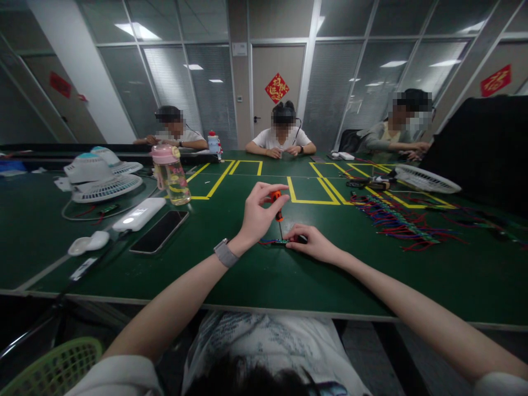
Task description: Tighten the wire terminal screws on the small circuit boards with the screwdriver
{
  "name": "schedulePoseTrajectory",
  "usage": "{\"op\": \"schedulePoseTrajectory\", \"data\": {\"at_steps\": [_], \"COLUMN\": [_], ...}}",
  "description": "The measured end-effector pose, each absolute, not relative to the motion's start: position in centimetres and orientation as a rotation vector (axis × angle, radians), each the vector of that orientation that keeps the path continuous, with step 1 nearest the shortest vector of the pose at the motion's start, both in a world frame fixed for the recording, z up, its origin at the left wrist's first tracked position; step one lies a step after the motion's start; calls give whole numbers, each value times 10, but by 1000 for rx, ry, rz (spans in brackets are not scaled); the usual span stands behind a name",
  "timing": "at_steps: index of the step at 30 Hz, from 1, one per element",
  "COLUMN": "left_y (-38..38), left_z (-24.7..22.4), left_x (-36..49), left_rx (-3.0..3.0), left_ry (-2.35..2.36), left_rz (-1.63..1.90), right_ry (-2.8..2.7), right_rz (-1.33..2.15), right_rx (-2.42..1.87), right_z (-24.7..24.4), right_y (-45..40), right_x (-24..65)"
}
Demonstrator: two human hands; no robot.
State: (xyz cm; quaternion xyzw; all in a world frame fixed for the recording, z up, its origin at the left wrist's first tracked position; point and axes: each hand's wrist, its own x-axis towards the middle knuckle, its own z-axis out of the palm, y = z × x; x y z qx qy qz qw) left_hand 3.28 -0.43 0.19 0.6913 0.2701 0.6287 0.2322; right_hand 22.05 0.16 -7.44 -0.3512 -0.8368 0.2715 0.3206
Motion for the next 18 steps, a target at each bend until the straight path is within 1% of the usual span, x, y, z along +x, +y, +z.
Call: {"op": "schedulePoseTrajectory", "data": {"at_steps": [3, 8, 14, 18], "left_y": [-3, -3, -6, -4], "left_z": [1, 1, 2, 2], "left_x": [32, 34, 33, 32], "left_rx": [1928, 1816, 1885, 1919], "left_ry": [767, 626, 731, 720], "left_rz": [1724, 1623, 1697, 1674], "right_ry": [-2198, -2202, -2195, -2180], "right_rz": [713, 712, 717, 722], "right_rx": [-929, -937, -934, -931], "right_z": [-74, -73, -74, -75], "right_y": [1, 1, 1, 2], "right_x": [220, 220, 220, 220]}}
